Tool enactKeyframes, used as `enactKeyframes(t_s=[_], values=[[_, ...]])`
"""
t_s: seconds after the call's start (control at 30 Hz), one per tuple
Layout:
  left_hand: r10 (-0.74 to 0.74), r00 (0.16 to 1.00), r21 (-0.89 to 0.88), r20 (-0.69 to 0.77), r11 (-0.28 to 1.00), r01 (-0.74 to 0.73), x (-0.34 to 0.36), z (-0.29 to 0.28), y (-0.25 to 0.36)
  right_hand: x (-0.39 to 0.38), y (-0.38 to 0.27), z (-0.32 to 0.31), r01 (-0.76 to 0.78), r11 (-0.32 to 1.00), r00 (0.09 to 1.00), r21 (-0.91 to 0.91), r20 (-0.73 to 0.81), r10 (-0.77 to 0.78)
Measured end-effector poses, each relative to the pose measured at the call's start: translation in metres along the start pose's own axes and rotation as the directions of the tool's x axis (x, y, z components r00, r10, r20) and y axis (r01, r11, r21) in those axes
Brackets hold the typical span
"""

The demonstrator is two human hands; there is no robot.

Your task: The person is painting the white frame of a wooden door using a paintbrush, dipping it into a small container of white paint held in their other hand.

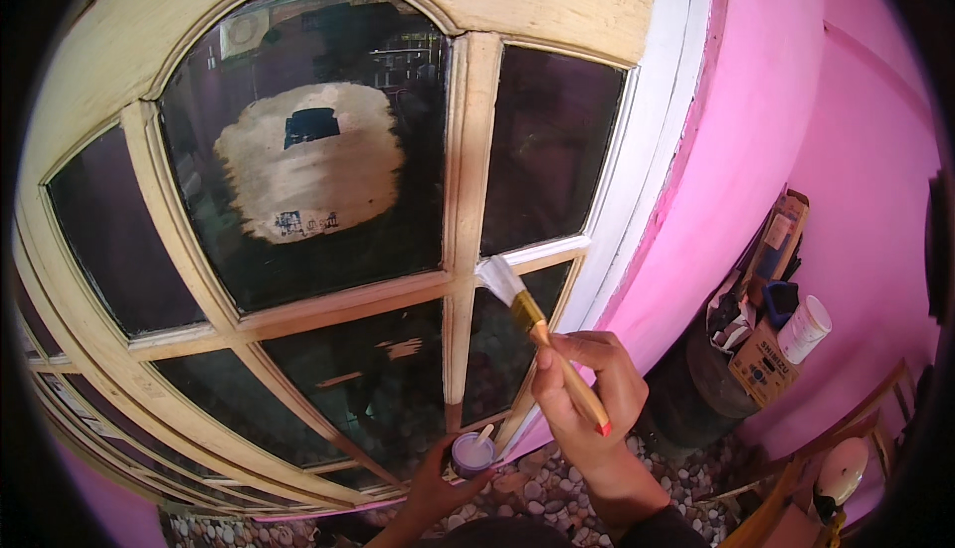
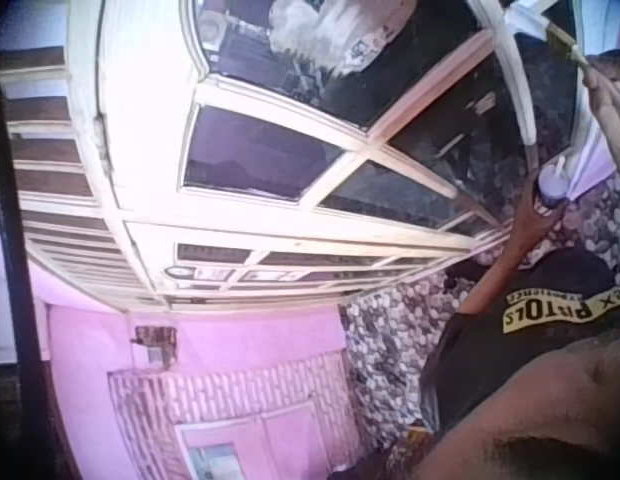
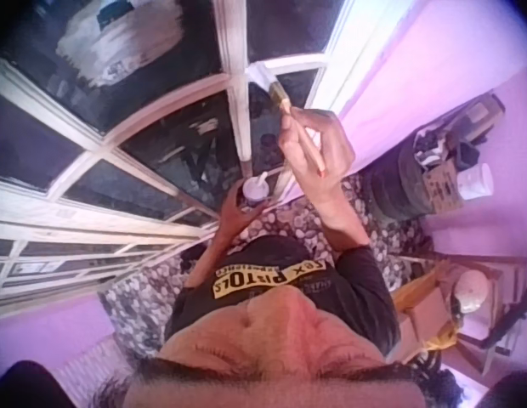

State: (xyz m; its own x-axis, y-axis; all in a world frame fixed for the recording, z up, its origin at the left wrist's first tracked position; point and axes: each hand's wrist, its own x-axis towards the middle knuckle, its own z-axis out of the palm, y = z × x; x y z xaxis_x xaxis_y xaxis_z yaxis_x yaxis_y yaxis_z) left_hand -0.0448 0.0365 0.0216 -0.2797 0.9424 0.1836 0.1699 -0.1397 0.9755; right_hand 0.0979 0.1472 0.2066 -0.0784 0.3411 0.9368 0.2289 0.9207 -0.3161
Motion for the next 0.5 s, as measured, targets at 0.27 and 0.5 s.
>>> enactKeyframes(t_s=[0.27,0.5], values=[[0.013,1.0,-0.002,-0.024,1.0,-0.013,0.002,0.005,-0.001,-0.004,0.025,-0.019,-0.171,0.985,0.979,-0.036,-0.122,0.166],[-0.009,1.0,0.028,-0.017,1.0,0.01,0.0,0.008,-0.003,0.001,0.012,-0.007,0.014,1.0,1.0,0.021,-0.017,-0.014]])
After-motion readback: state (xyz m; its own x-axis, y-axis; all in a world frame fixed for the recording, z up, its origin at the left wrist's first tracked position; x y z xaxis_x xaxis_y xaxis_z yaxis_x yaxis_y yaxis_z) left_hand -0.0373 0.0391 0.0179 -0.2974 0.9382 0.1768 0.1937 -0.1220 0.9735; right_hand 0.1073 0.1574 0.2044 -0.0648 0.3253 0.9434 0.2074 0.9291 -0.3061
